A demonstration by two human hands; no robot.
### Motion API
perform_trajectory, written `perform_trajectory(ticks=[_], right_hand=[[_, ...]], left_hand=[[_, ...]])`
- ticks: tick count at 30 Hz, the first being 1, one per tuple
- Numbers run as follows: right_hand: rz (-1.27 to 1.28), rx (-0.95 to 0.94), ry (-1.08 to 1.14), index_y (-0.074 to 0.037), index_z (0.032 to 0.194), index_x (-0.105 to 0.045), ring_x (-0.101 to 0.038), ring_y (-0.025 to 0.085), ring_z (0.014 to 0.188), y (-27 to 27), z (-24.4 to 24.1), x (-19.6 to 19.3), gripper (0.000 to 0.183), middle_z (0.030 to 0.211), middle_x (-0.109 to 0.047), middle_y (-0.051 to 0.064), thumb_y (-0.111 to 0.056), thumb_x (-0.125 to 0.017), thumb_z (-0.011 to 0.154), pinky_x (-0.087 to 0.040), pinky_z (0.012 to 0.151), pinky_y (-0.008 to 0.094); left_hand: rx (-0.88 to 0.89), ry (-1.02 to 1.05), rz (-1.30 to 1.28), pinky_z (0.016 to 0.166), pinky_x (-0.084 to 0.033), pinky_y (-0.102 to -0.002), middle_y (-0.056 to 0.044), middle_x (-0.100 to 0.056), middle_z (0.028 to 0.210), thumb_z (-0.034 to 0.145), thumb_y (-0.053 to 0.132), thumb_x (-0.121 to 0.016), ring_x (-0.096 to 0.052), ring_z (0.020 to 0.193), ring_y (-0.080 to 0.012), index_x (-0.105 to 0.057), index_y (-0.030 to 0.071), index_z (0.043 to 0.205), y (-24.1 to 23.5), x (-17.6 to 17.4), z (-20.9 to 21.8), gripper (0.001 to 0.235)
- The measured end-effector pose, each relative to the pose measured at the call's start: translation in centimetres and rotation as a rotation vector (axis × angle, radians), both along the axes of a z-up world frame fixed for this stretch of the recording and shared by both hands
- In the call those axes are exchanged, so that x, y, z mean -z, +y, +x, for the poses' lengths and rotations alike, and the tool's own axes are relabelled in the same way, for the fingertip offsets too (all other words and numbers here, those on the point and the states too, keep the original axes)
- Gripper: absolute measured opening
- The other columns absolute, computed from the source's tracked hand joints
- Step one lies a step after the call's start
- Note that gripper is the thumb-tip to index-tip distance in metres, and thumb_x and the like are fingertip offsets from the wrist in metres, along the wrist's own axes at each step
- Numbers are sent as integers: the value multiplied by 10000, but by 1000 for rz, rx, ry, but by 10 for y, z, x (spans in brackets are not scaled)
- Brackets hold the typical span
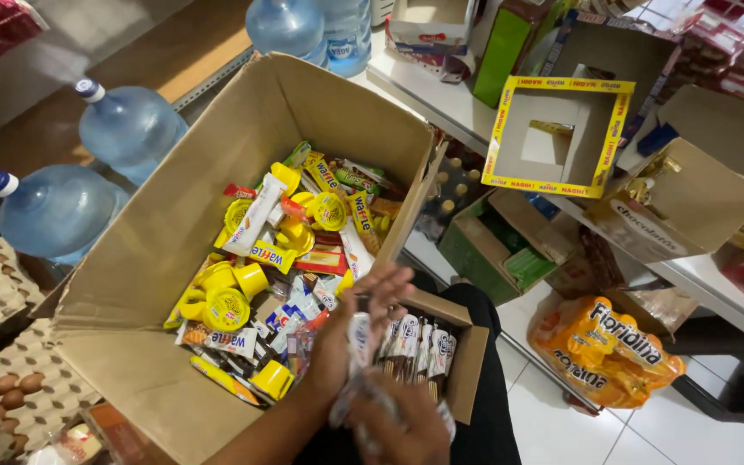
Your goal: Sort various packaged snack items from a large cardboard box into a smaller display box while wiping them with a cloth.
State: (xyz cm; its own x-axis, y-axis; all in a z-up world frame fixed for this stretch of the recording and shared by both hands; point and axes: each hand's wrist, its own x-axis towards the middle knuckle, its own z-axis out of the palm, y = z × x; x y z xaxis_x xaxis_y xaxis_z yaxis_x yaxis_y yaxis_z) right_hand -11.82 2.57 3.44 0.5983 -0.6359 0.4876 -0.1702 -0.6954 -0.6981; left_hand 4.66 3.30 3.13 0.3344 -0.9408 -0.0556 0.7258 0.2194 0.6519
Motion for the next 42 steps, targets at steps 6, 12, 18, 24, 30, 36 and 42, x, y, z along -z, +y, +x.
perform_trajectory(ticks=[6, 12, 18, 24, 30, 36, 42], right_hand=[[261, 27, 50, -150, 1051, -775, -752, 260, 1074, -19, -11, -15, 244, 1180, -744, 103, -138, -771, 807, -582, 914, 366], [466, -159, -92, -10, 1038, -714, -717, 292, 1102, -19, -1, -5, 419, 1156, -718, 180, -199, -902, 715, -532, 959, 376], [420, 132, 19, -50, 996, -653, -760, 252, 1076, -24, 6, -27, 374, 1198, -745, 127, -156, -872, 712, -595, 915, 377], [69, 145, 122, -82, 1066, -690, -719, 356, 1066, -18, 5, -34, 453, 1243, -693, 138, -189, -861, 660, -589, 889, 426], [-7, -165, 161, -62, 1124, -699, -703, 334, 1002, -2, -14, -18, 672, 1262, -661, 195, -574, -895, 736, -579, 842, 421], [33, -59, 7, -83, 1142, -695, -710, 345, 1100, -4, -20, -19, 596, 1299, -669, 175, -430, -770, 662, -552, 933, 433], [30, 117, -33, -138, 990, -749, -711, 325, 1045, -27, 9, -35, 295, 1208, -690, 149, -71, -830, 715, -564, 883, 397]], left_hand=[[-315, 327, -146, 1145, -380, -427, -105, -612, 1318, 1126, 437, -453, -557, 1221, -238, -483, 72, 1486, 23, 2, 3, 513], [-268, 196, -289, 1068, -432, -394, -124, -637, 1148, 1141, 444, -493, -577, 1118, -233, -501, 41, 1394, 15, -14, -19, 475], [-547, -290, 254, 990, -418, -375, -90, -506, 1321, 1012, 268, -637, -509, 1130, -199, -335, 113, 1499, 11, -15, -34, 593], [-263, -169, 139, 1129, -378, -397, -134, -416, 1517, 1018, 419, -615, -471, 1291, -231, -300, 85, 1547, 29, 3, -53, 700], [-190, -92, 24, 1204, -342, -439, -107, -293, 1680, 1023, 578, -476, -354, 1500, -230, -341, 49, 1568, 13, -33, -27, 772], [-161, -355, 189, 1077, -444, -383, -119, -428, 1606, 1040, 576, -451, -465, 1314, -223, -372, 20, 1591, 18, -19, -30, 787], [140, -1, 108, 1171, -384, -415, -162, -415, 1629, 1063, 431, -464, -451, 1433, -265, -297, -2, 1616, 13, -19, -37, 722]])
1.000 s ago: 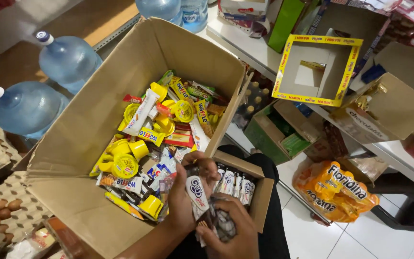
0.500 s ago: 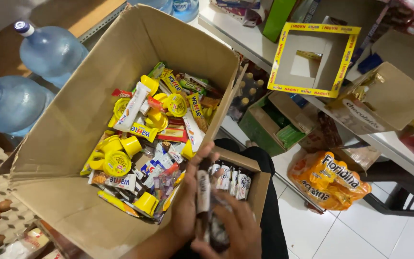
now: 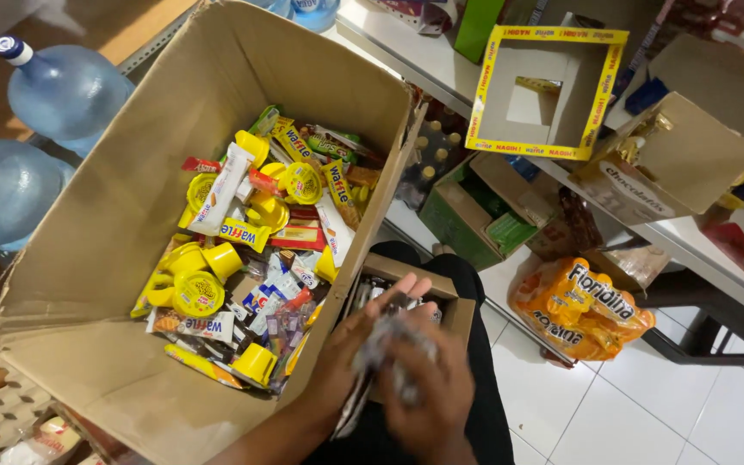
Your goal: Sort various packaged snack items from a large cardboard box into a smaller display box while wiping them with a cloth.
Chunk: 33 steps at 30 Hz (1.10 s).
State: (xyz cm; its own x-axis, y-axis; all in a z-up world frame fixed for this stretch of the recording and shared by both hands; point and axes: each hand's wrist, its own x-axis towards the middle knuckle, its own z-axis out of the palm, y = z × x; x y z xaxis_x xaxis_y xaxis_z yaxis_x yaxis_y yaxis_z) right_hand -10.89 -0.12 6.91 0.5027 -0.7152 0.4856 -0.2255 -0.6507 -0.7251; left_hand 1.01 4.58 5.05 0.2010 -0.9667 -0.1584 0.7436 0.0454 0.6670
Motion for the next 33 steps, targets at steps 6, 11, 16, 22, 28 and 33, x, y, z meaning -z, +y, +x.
perform_trajectory(ticks=[6, 11, 16, 22, 28, 33], right_hand=[[-27, 130, 36, -96, 1028, -736, -708, 327, 1082, -6, 7, -9, 252, 1216, -695, 158, -100, -823, 792, -582, 892, 389], [-132, -262, 30, -132, 989, -741, -702, 270, 1007, 25, -9, 2, 393, 1159, -720, 106, -395, -917, 757, -568, 831, 354], [0, -143, 55, -161, 923, -761, -707, 251, 952, -1, -1, 1, 290, 1118, -744, 86, -317, -922, 740, -555, 788, 359], [121, 93, -17, -32, 1080, -667, -709, 300, 1102, -1, 4, -8, 371, 1173, -715, 123, -115, -860, 774, -563, 943, 396], [37, -185, 22, -159, 1001, -712, -729, 264, 1021, 28, -14, 8, 312, 1103, -724, 80, -168, -906, 757, -591, 874, 348], [34, 139, 72, -92, 1026, -701, -716, 305, 1025, -21, 1, -16, 261, 1127, -712, 121, -101, -824, 797, -572, 870, 375]], left_hand=[[42, 176, -102, 1271, -247, -391, -85, -281, 1711, 1019, 605, -421, -287, 1570, -244, -199, 77, 1644, -5, -11, 8, 847], [-98, 170, -145, 1266, -228, -404, -169, -260, 1710, 1017, 595, -464, -267, 1586, -312, -171, 86, 1663, -6, 1, 18, 873], [-197, -45, -41, 1237, -216, -424, -171, -211, 1702, 978, 513, -594, -262, 1571, -310, -121, 104, 1637, -3, -14, 1, 909], [-84, 81, -116, 1277, -231, -393, -105, -156, 1767, 995, 657, -437, -250, 1594, -259, -79, 113, 1684, -5, -14, 4, 948], [-238, -14, -37, 1249, -216, -404, -144, -167, 1715, 986, 459, -582, -265, 1568, -309, -140, 133, 1619, -4, -5, 9, 838], [-66, 39, -74, 1270, -277, -400, -179, -302, 1716, 1056, 372, -571, -334, 1571, -299, -373, 70, 1458, 0, 0, -10, 541]])
